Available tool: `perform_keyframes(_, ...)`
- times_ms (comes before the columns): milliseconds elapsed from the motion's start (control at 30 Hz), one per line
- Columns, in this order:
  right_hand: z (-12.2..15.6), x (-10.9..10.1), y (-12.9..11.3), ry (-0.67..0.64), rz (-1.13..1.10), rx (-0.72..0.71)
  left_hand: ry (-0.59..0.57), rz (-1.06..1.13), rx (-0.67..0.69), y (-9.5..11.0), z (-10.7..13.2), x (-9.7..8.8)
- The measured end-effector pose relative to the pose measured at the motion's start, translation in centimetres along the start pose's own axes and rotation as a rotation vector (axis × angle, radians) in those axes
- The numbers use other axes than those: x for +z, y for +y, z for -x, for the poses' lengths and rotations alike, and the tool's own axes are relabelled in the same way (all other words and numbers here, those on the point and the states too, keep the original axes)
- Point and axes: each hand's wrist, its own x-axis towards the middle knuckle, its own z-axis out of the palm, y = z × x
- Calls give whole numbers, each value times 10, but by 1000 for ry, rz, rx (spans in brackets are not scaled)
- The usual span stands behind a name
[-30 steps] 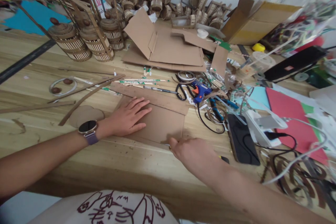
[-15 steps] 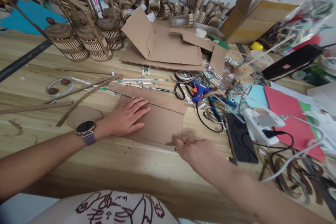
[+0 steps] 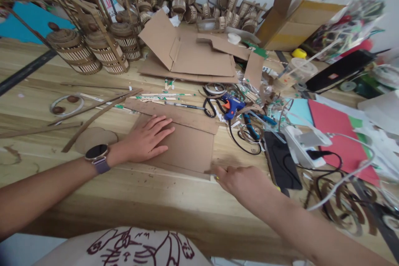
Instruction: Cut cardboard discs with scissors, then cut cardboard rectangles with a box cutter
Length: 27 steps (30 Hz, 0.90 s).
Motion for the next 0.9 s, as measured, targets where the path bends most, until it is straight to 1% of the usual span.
perform_keyframes(167,10,11,3,15,-1,34,1,-14,10,0,0,-1)
perform_keyframes(467,11,25,3,68,-20,31,14,-40,24,-1,1,1)
perform_keyframes(733,13,31,3,131,-56,10,8,-37,24,-1,1,2)
perform_keyframes(900,18,29,13,200,-56,-33,11,-24,11,1,0,2)
